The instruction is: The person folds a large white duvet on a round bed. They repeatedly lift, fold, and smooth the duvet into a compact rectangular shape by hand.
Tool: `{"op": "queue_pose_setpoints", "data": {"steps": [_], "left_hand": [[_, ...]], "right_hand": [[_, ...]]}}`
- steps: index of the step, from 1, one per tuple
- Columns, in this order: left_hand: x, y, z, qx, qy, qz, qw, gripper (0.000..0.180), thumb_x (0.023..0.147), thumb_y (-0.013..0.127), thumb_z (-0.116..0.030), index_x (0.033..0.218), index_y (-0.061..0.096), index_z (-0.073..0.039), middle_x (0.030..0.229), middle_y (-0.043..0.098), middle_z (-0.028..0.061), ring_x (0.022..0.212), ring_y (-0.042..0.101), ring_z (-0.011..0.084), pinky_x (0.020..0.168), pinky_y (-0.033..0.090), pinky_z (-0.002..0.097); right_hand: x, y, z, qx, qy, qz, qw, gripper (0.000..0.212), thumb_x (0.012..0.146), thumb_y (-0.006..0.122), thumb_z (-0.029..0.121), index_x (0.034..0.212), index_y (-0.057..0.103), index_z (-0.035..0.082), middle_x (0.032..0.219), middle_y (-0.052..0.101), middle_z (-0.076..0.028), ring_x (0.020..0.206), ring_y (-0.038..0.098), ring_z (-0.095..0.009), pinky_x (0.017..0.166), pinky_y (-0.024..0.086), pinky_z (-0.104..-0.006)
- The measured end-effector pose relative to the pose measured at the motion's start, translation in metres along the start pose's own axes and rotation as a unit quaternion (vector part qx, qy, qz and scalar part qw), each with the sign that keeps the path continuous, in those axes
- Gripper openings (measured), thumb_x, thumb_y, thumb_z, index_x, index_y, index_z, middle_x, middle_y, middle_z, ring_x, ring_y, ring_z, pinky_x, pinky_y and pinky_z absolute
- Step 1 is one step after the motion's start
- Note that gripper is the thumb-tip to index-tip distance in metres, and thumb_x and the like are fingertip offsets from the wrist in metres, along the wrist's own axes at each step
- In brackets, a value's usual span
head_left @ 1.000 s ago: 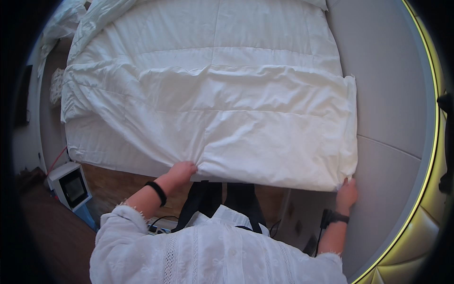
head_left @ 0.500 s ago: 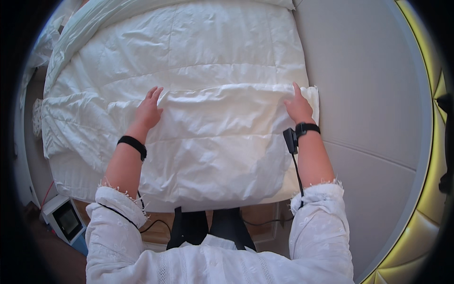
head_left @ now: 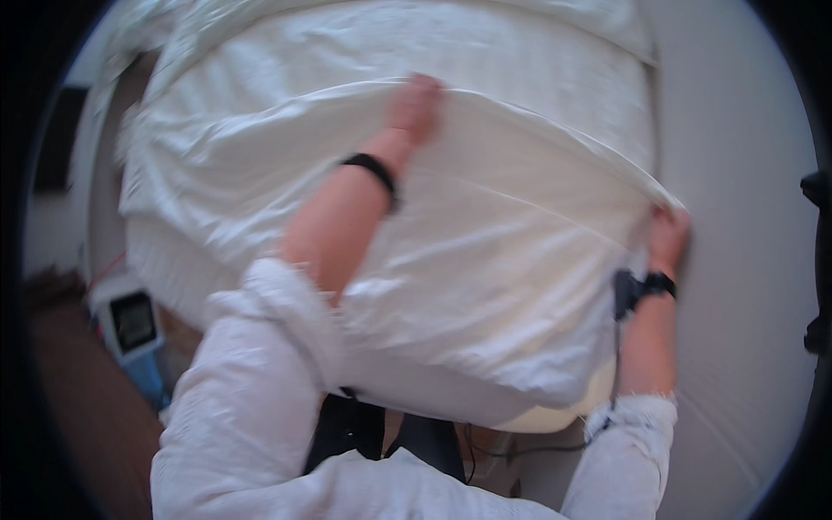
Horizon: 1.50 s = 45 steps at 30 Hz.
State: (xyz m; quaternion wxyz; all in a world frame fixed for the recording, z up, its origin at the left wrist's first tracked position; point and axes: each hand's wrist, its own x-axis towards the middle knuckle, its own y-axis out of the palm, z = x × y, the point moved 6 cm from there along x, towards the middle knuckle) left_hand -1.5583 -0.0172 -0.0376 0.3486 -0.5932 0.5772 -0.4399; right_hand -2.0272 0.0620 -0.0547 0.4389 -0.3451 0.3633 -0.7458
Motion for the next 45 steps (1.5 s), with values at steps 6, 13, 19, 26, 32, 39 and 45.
{"op": "queue_pose_setpoints", "data": {"steps": [6, 13, 19, 26, 32, 39, 45], "left_hand": [[-0.096, 0.030, -0.030, -0.005, 0.065, 0.069, 0.995, 0.046, 0.085, 0.052, -0.022, 0.129, 0.042, -0.015, 0.141, 0.028, 0.0098, 0.130, 0.026, 0.0301, 0.106, 0.019, 0.0495], [-0.085, -0.025, 0.051, -0.063, -0.041, -0.036, 0.997, 0.039, 0.084, 0.052, -0.020, 0.121, 0.049, -0.010, 0.131, 0.043, 0.0104, 0.120, 0.040, 0.0258, 0.100, 0.033, 0.0355], [-0.060, -0.067, 0.142, 0.071, -0.074, -0.031, 0.994, 0.035, 0.089, 0.038, -0.014, 0.120, 0.051, -0.004, 0.124, 0.051, 0.0152, 0.122, 0.040, 0.0274, 0.099, 0.036, 0.0347], [-0.057, -0.058, 0.148, 0.151, -0.223, 0.274, 0.923, 0.041, 0.083, 0.047, -0.011, 0.123, 0.050, -0.018, 0.117, 0.056, 0.0103, 0.107, 0.054, 0.0280, 0.088, 0.044, 0.0373], [-0.027, -0.066, 0.145, 0.166, -0.155, 0.301, 0.926, 0.031, 0.077, 0.053, -0.012, 0.108, 0.056, -0.007, 0.089, 0.064, 0.0125, 0.083, 0.061, 0.0270, 0.071, 0.049, 0.0367], [0.011, -0.077, 0.149, -0.051, -0.109, -0.094, 0.988, 0.049, 0.080, 0.058, -0.019, 0.124, 0.041, -0.008, 0.097, 0.064, 0.0158, 0.088, 0.062, 0.0257, 0.076, 0.048, 0.0373], [-0.098, 0.034, 0.089, 0.006, -0.013, 0.121, 0.993, 0.064, 0.086, 0.046, -0.044, 0.139, 0.028, -0.014, 0.146, 0.020, 0.0098, 0.136, 0.015, 0.0285, 0.108, 0.009, 0.0501]], "right_hand": [[-0.021, 0.046, -0.006, -0.088, 0.028, 0.073, 0.993, 0.038, 0.088, 0.049, 0.029, 0.117, 0.048, 0.003, 0.107, 0.058, -0.021, 0.098, 0.055, -0.036, 0.083, 0.043, -0.0389], [-0.005, 0.040, 0.059, -0.017, 0.011, 0.119, 0.993, 0.045, 0.087, 0.052, 0.027, 0.125, 0.042, 0.004, 0.106, 0.059, -0.018, 0.094, 0.058, -0.029, 0.085, 0.043, -0.0340], [-0.022, 0.120, 0.187, 0.123, -0.225, 0.168, 0.952, 0.037, 0.088, 0.052, 0.019, 0.118, 0.050, -0.003, 0.122, 0.050, -0.019, 0.117, 0.044, -0.031, 0.100, 0.033, -0.0357], [-0.050, 0.143, 0.235, -0.106, -0.164, 0.355, 0.914, 0.027, 0.080, 0.060, 0.024, 0.102, 0.062, 0.007, 0.099, 0.061, -0.016, 0.092, 0.058, -0.031, 0.078, 0.046, -0.0391], [-0.014, 0.106, 0.252, -0.001, -0.162, 0.397, 0.904, 0.013, 0.077, 0.063, 0.014, 0.083, 0.065, 0.002, 0.062, 0.060, -0.012, 0.062, 0.059, -0.023, 0.059, 0.045, -0.0349], [0.006, 0.125, 0.231, -0.006, -0.143, 0.165, 0.976, 0.020, 0.077, 0.061, 0.010, 0.097, 0.061, 0.006, 0.090, 0.059, -0.016, 0.080, 0.057, -0.029, 0.069, 0.045, -0.0351], [-0.081, 0.154, 0.236, -0.066, -0.281, 0.013, 0.957, 0.056, 0.076, 0.061, 0.014, 0.128, 0.041, 0.008, 0.131, 0.040, -0.017, 0.118, 0.040, -0.033, 0.097, 0.032, -0.0444]]}}
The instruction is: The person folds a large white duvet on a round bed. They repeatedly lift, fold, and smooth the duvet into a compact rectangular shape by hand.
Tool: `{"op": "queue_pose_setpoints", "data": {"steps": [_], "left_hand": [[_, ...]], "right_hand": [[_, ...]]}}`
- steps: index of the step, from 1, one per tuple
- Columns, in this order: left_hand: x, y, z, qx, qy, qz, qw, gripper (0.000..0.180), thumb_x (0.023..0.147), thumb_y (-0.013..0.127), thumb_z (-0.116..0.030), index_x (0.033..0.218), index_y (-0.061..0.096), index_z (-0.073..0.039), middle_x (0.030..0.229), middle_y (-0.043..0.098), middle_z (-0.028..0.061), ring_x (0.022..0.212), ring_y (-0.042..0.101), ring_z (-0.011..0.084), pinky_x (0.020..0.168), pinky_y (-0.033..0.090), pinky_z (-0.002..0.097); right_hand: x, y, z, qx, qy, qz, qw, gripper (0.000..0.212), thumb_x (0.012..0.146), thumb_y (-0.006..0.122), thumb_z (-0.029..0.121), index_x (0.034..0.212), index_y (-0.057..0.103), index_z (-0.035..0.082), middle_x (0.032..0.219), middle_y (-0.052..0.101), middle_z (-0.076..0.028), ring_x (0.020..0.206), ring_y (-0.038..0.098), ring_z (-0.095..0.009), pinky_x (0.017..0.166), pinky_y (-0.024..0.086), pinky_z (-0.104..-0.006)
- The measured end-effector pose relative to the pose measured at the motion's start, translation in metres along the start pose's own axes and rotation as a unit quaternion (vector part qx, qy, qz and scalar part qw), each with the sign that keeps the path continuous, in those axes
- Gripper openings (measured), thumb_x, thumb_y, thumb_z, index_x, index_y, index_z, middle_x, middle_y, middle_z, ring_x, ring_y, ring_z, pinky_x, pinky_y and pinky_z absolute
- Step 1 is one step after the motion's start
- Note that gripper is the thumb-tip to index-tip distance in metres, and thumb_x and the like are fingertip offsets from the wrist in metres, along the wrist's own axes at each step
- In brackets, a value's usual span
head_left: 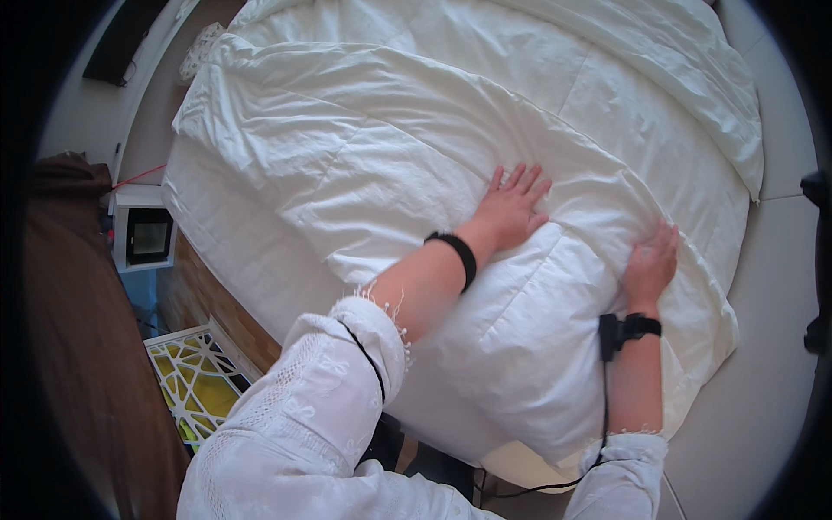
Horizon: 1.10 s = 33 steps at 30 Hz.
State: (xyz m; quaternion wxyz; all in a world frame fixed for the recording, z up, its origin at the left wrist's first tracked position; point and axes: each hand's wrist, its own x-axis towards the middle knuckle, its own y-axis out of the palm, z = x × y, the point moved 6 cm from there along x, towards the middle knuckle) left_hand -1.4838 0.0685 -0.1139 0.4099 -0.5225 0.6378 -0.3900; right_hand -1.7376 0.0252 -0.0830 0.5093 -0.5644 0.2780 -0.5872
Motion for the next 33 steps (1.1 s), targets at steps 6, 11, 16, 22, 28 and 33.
{"op": "queue_pose_setpoints", "data": {"steps": [6, 11, 16, 22, 28, 33], "left_hand": [[-0.080, 0.023, -0.049, -0.017, 0.071, 0.082, 0.994, 0.063, 0.087, 0.040, -0.046, 0.140, 0.025, -0.016, 0.148, 0.016, 0.0071, 0.137, 0.010, 0.0238, 0.110, 0.002, 0.0462], [-0.149, 0.022, -0.049, -0.002, 0.116, 0.170, 0.979, 0.059, 0.085, 0.048, -0.042, 0.138, 0.032, -0.019, 0.148, 0.018, 0.0072, 0.137, 0.014, 0.0241, 0.110, 0.004, 0.0459], [-0.173, 0.015, -0.054, -0.021, 0.095, 0.121, 0.988, 0.059, 0.083, 0.053, -0.042, 0.134, 0.038, -0.020, 0.147, 0.019, 0.0084, 0.136, 0.014, 0.0291, 0.109, 0.004, 0.0481], [-0.227, 0.027, -0.101, -0.003, 0.229, 0.188, 0.955, 0.073, 0.071, 0.063, -0.052, 0.133, 0.040, -0.022, 0.146, 0.022, 0.0065, 0.136, 0.011, 0.0314, 0.108, 0.001, 0.0535], [-0.256, 0.006, -0.051, 0.021, 0.248, 0.179, 0.952, 0.078, 0.059, 0.076, -0.033, 0.129, 0.044, -0.020, 0.140, 0.034, 0.0065, 0.132, 0.026, 0.0280, 0.109, 0.011, 0.0509], [-0.280, -0.037, 0.039, 0.144, 0.153, 0.093, 0.973, 0.074, 0.063, 0.070, -0.014, 0.130, 0.040, -0.018, 0.138, 0.035, 0.0049, 0.132, 0.026, 0.0263, 0.110, 0.013, 0.0479]], "right_hand": [[-0.096, -0.004, 0.073, 0.069, -0.104, 0.198, 0.972, 0.048, 0.080, 0.058, 0.025, 0.126, 0.048, 0.018, 0.140, 0.035, -0.006, 0.128, 0.032, -0.027, 0.104, 0.023, -0.0464], [-0.115, -0.043, -0.064, -0.071, 0.065, 0.130, 0.987, 0.051, 0.081, 0.056, 0.031, 0.129, 0.045, 0.018, 0.138, 0.037, -0.006, 0.126, 0.034, -0.028, 0.103, 0.024, -0.0468], [-0.141, -0.080, -0.128, -0.146, 0.243, 0.094, 0.955, 0.052, 0.080, 0.057, 0.034, 0.128, 0.045, 0.017, 0.136, 0.039, -0.009, 0.125, 0.035, -0.029, 0.102, 0.024, -0.0474], [-0.238, -0.113, -0.018, 0.038, 0.061, 0.231, 0.970, 0.056, 0.077, 0.061, 0.039, 0.127, 0.046, 0.019, 0.140, 0.032, -0.006, 0.129, 0.029, -0.027, 0.106, 0.018, -0.0467], [-0.315, -0.171, -0.066, -0.017, 0.241, 0.271, 0.932, 0.058, 0.075, 0.065, 0.029, 0.126, 0.046, 0.011, 0.139, 0.035, -0.009, 0.128, 0.030, -0.027, 0.104, 0.018, -0.0480], [-0.317, -0.162, 0.029, 0.119, 0.068, 0.263, 0.955, 0.067, 0.070, 0.069, 0.028, 0.129, 0.042, 0.015, 0.139, 0.033, -0.008, 0.128, 0.029, -0.029, 0.106, 0.016, -0.0491]]}}
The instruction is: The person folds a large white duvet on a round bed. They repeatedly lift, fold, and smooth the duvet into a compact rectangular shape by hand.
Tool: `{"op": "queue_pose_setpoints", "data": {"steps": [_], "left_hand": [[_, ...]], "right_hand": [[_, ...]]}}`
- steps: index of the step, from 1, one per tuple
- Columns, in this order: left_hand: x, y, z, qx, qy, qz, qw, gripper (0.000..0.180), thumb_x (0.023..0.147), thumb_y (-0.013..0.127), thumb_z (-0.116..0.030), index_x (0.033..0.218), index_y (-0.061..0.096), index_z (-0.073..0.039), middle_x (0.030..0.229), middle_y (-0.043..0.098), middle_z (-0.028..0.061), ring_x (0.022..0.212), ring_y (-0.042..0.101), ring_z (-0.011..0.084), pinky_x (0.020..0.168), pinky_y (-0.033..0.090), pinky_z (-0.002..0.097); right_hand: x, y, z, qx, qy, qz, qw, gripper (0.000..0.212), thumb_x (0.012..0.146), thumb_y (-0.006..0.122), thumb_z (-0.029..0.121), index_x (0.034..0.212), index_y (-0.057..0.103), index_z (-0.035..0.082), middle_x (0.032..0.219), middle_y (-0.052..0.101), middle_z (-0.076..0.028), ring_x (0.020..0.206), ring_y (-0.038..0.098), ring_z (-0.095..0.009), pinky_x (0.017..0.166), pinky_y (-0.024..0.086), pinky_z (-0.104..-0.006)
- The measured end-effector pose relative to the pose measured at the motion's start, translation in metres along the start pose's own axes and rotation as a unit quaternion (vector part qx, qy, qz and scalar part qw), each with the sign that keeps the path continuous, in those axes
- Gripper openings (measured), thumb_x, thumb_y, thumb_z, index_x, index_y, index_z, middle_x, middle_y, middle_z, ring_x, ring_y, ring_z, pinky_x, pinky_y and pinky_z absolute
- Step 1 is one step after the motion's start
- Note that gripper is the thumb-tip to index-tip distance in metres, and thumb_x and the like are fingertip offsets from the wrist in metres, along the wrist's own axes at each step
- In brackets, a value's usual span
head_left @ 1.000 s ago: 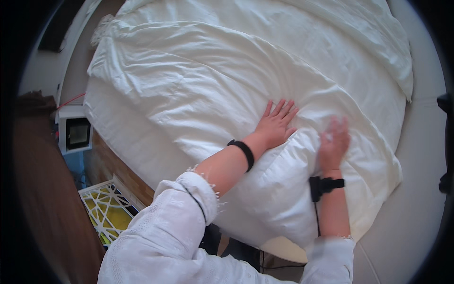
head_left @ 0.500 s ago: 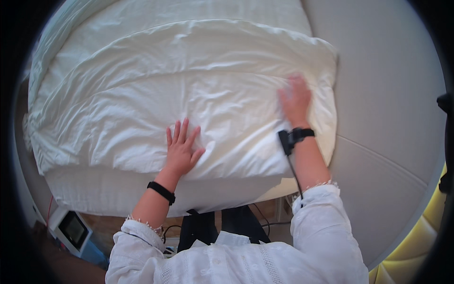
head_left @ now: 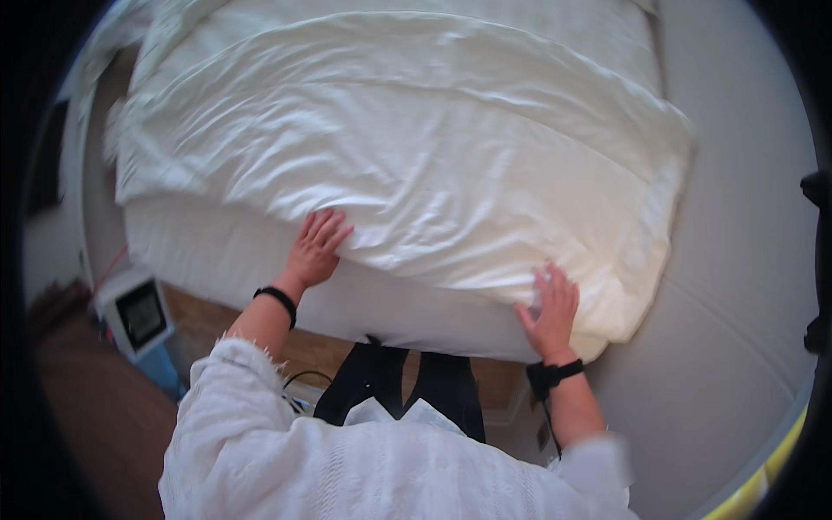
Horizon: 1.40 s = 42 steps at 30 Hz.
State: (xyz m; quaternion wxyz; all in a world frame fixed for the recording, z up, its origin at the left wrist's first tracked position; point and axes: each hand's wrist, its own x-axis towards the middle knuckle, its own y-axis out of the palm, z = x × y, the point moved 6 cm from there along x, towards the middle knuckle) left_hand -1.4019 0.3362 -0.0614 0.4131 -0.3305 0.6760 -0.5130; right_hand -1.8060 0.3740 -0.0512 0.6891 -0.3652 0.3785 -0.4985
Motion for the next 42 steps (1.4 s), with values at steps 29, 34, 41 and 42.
{"op": "queue_pose_setpoints", "data": {"steps": [29, 34, 41, 42], "left_hand": [[-0.132, 0.009, 0.194, -0.268, -0.195, -0.027, 0.943, 0.048, 0.075, 0.056, -0.005, 0.122, 0.047, -0.010, 0.129, 0.044, 0.0098, 0.117, 0.042, 0.0285, 0.098, 0.036, 0.0382], [-0.166, -0.020, 0.260, -0.279, -0.269, -0.064, 0.920, 0.045, 0.076, 0.055, -0.009, 0.120, 0.048, -0.010, 0.127, 0.046, 0.0086, 0.114, 0.045, 0.0298, 0.096, 0.038, 0.0389], [-0.241, -0.048, 0.425, -0.067, -0.368, -0.067, 0.925, 0.042, 0.076, 0.053, -0.009, 0.117, 0.049, -0.010, 0.125, 0.047, 0.0078, 0.117, 0.043, 0.0272, 0.099, 0.034, 0.0391], [-0.249, -0.048, 0.456, -0.020, -0.376, -0.071, 0.924, 0.042, 0.076, 0.053, -0.008, 0.117, 0.049, -0.010, 0.125, 0.047, 0.0076, 0.117, 0.043, 0.0268, 0.099, 0.033, 0.0391]], "right_hand": [[0.070, 0.092, 0.225, -0.062, -0.092, 0.113, 0.987, 0.020, 0.065, 0.055, -0.001, 0.084, 0.059, 0.007, 0.090, 0.054, -0.013, 0.089, 0.052, -0.034, 0.077, 0.043, -0.0420], [0.107, 0.137, 0.308, -0.025, -0.064, 0.063, 0.996, 0.026, 0.069, 0.058, 0.003, 0.095, 0.059, 0.007, 0.098, 0.054, -0.015, 0.094, 0.052, -0.033, 0.081, 0.043, -0.0415], [0.163, 0.179, 0.428, 0.041, -0.118, 0.070, 0.990, 0.035, 0.071, 0.064, 0.009, 0.105, 0.057, 0.007, 0.106, 0.055, -0.013, 0.100, 0.052, -0.032, 0.085, 0.042, -0.0399], [0.176, 0.182, 0.454, 0.038, -0.138, 0.051, 0.988, 0.037, 0.071, 0.065, 0.010, 0.107, 0.057, 0.008, 0.107, 0.055, -0.013, 0.101, 0.051, -0.032, 0.086, 0.042, -0.0397]]}}
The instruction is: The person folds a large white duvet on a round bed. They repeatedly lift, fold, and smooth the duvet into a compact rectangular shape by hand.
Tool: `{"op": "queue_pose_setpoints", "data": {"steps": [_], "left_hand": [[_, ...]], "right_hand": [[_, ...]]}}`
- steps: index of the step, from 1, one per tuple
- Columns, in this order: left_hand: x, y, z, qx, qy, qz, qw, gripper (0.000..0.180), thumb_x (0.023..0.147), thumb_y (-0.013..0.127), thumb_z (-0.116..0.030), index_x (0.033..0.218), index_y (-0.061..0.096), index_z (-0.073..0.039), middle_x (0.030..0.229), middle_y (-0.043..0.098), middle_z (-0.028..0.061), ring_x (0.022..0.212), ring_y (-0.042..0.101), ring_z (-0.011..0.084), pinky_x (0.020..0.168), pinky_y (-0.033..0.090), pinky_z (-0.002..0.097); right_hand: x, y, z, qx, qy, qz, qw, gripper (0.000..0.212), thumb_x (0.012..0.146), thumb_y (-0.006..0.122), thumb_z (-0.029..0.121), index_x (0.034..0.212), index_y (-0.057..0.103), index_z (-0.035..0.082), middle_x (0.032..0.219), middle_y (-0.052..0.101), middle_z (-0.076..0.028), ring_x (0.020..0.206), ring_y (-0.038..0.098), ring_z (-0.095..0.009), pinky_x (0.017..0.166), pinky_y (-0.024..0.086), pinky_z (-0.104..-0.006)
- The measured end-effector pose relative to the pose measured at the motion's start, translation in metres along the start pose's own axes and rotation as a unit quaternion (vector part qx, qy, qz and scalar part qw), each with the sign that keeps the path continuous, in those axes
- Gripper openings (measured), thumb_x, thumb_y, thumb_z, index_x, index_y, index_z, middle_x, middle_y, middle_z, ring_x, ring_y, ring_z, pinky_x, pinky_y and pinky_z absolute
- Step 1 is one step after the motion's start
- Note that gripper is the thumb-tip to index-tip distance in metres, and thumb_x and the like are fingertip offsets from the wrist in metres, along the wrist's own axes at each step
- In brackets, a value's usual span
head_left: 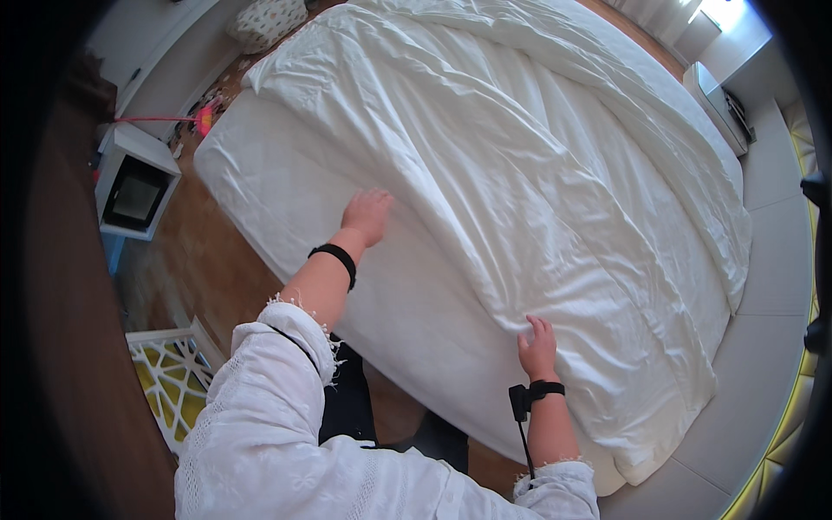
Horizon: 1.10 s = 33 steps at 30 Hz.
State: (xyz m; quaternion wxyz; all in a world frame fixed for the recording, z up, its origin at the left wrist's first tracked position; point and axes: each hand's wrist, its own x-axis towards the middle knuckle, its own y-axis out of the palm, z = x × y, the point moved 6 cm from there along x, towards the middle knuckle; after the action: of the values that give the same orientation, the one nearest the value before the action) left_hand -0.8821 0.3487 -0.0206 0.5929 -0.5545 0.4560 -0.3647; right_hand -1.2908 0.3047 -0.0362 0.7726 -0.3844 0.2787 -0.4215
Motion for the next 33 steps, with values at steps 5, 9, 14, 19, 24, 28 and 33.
{"op": "queue_pose_setpoints", "data": {"steps": [5, 9, 14, 19, 24, 28, 33], "left_hand": [[0.096, 0.013, 0.126, 0.105, 0.060, -0.065, 0.991, 0.042, 0.077, 0.050, -0.004, 0.119, 0.048, -0.011, 0.125, 0.048, 0.0060, 0.119, 0.041, 0.0236, 0.100, 0.032, 0.0363], [0.149, 0.026, 0.181, 0.038, 0.213, -0.091, 0.972, 0.037, 0.071, 0.050, 0.003, 0.106, 0.056, -0.010, 0.111, 0.054, 0.0080, 0.106, 0.050, 0.0266, 0.090, 0.042, 0.0360], [0.161, 0.037, 0.225, -0.061, 0.328, -0.002, 0.943, 0.012, 0.065, 0.055, -0.002, 0.072, 0.056, -0.012, 0.071, 0.055, 0.0053, 0.070, 0.058, 0.0277, 0.057, 0.048, 0.0393], [0.122, 0.025, 0.252, -0.176, 0.330, 0.120, 0.920, 0.023, 0.063, 0.057, -0.004, 0.082, 0.064, -0.016, 0.081, 0.060, 0.0042, 0.078, 0.059, 0.0257, 0.065, 0.049, 0.0365], [0.178, -0.003, 0.224, -0.261, 0.315, -0.060, 0.911, 0.025, 0.071, 0.056, -0.011, 0.095, 0.063, -0.012, 0.100, 0.061, 0.0069, 0.095, 0.056, 0.0280, 0.082, 0.045, 0.0371], [0.244, 0.025, 0.187, -0.159, 0.206, -0.043, 0.965, 0.050, 0.082, 0.052, -0.035, 0.128, 0.043, -0.018, 0.137, 0.035, 0.0066, 0.128, 0.029, 0.0265, 0.107, 0.019, 0.0411], [0.265, 0.052, 0.177, -0.111, 0.147, 0.001, 0.983, 0.064, 0.084, 0.045, -0.050, 0.139, 0.027, -0.024, 0.148, 0.017, 0.0020, 0.137, 0.011, 0.0236, 0.111, 0.005, 0.0430]], "right_hand": [[0.093, 0.063, 0.119, -0.006, -0.083, -0.011, 0.996, 0.046, 0.067, 0.069, 0.011, 0.111, 0.055, 0.011, 0.109, 0.054, -0.010, 0.102, 0.050, -0.030, 0.086, 0.041, -0.0407], [0.167, 0.125, 0.172, -0.056, -0.095, -0.058, 0.992, 0.044, 0.064, 0.069, 0.008, 0.106, 0.058, 0.014, 0.101, 0.057, -0.008, 0.094, 0.053, -0.030, 0.080, 0.043, -0.0407], [0.200, 0.142, 0.171, -0.087, 0.018, 0.052, 0.995, 0.023, 0.065, 0.066, 0.003, 0.086, 0.065, 0.011, 0.085, 0.060, -0.007, 0.078, 0.056, -0.030, 0.066, 0.047, -0.0380], [0.196, 0.142, 0.183, 0.048, 0.066, 0.325, 0.942, 0.014, 0.073, 0.065, 0.011, 0.087, 0.066, 0.009, 0.083, 0.061, -0.010, 0.079, 0.059, -0.028, 0.068, 0.047, -0.0348], [0.302, 0.109, 0.182, 0.078, 0.107, 0.204, 0.970, 0.018, 0.080, 0.063, 0.022, 0.090, 0.065, 0.006, 0.078, 0.065, -0.012, 0.072, 0.061, -0.025, 0.068, 0.047, -0.0335], [0.424, 0.069, 0.186, 0.061, 0.049, -0.134, 0.988, 0.021, 0.086, 0.054, 0.020, 0.093, 0.064, 0.003, 0.090, 0.064, -0.016, 0.084, 0.061, -0.030, 0.074, 0.047, -0.0360], [0.492, 0.082, 0.211, -0.235, -0.001, -0.196, 0.952, 0.026, 0.077, 0.063, 0.021, 0.100, 0.064, 0.009, 0.105, 0.061, -0.014, 0.098, 0.057, -0.030, 0.089, 0.042, -0.0368]]}}
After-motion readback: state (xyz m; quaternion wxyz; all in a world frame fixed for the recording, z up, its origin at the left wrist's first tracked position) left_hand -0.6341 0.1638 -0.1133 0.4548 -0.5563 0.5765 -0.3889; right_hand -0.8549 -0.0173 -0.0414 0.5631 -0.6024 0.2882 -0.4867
